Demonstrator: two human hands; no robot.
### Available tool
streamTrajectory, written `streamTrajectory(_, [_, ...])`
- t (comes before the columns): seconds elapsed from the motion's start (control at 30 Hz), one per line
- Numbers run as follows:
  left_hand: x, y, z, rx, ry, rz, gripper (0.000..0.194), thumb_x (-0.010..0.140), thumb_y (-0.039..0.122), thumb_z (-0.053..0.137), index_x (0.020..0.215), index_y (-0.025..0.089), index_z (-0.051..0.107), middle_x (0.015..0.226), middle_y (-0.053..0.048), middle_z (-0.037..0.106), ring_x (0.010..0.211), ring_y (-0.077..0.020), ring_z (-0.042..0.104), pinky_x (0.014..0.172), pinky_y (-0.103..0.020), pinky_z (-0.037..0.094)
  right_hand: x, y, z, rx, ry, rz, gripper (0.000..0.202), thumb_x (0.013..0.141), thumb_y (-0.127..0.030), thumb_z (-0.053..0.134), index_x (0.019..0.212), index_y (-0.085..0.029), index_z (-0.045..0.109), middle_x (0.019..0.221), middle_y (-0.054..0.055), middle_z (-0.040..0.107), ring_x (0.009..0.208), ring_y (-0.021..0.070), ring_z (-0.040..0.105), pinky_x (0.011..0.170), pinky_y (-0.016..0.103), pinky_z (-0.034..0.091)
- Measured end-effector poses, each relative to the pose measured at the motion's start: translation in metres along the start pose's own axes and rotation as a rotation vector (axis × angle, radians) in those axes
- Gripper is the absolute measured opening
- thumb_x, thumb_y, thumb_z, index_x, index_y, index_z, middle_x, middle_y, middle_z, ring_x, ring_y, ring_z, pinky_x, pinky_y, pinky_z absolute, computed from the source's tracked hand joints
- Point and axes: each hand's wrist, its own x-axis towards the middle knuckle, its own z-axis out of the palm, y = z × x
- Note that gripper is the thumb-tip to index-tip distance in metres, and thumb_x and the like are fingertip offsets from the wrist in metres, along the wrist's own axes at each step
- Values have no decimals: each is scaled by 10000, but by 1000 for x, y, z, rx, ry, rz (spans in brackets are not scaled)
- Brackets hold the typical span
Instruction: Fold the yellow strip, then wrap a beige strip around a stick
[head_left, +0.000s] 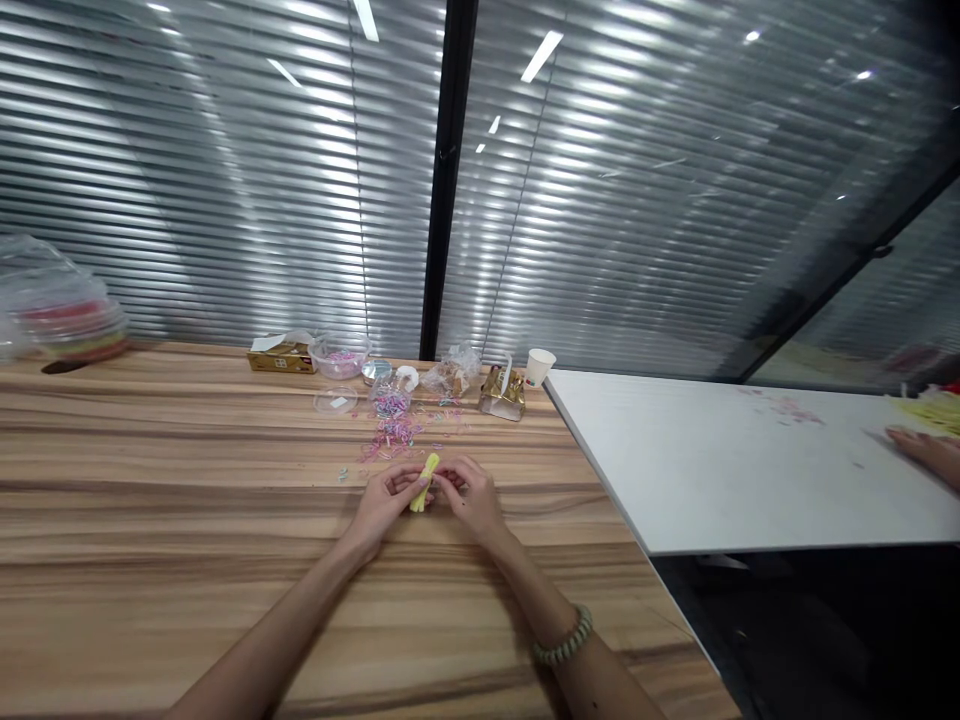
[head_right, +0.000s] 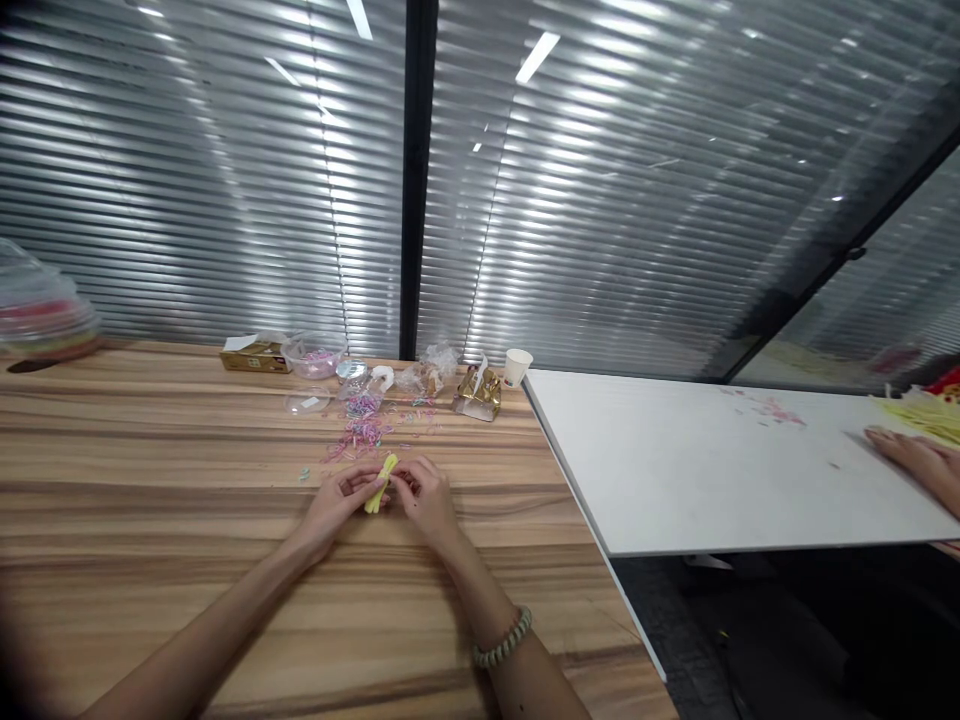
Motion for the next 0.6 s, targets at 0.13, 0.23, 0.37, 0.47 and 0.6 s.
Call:
streamTrajectory(0.13, [1, 0, 0, 2, 3, 5, 430, 624, 409, 688, 936, 120, 622, 880, -106, 677, 712, -183, 622, 701, -307, 490, -1, 2, 0, -76, -23, -72, 138, 824, -204, 489, 860, -203, 622, 816, 47, 613, 764, 160, 550, 679, 277, 439])
streamTrajectory(0.23, [0, 1, 2, 7, 12, 12, 442, 605, 423, 697, 915, 118, 619, 877, -103, 676, 733, -188, 621, 704, -309, 492, -2, 3, 0, -109, -28, -91, 146, 830, -202, 484, 875, -207, 623, 827, 46, 618, 776, 164, 555, 697, 284, 439])
streamTrajectory(0.37, [-1, 3, 3, 13, 13, 22, 434, 589, 427, 704, 877, 115, 615, 862, -93, 673, 745, -192, 617, 698, -310, 493, -3, 3, 1, -125, -18, -104, 146, 834, -196, 482, 880, -201, 621, 846, 48, 620, 801, 162, 561, 708, 280, 441])
streamTrajectory(0.47, [-1, 3, 2, 9, 5, 15, 395, 596, 397, 709, 861, 122, 608, 834, -77, 671, 714, -178, 614, 684, -302, 490, -3, 3, 0, -134, -9, -104, 145, 835, -197, 482, 882, -202, 619, 850, 49, 619, 803, 161, 563, 707, 279, 445])
streamTrajectory(0.6, [0, 1, 0, 13, 12, 23, 356, 597, 359, 719, 837, 122, 607, 818, -74, 667, 728, -175, 611, 694, -289, 478, -3, 3, 0, -123, -13, -133, 152, 834, -182, 478, 869, -191, 625, 839, 54, 621, 796, 159, 565, 707, 276, 452])
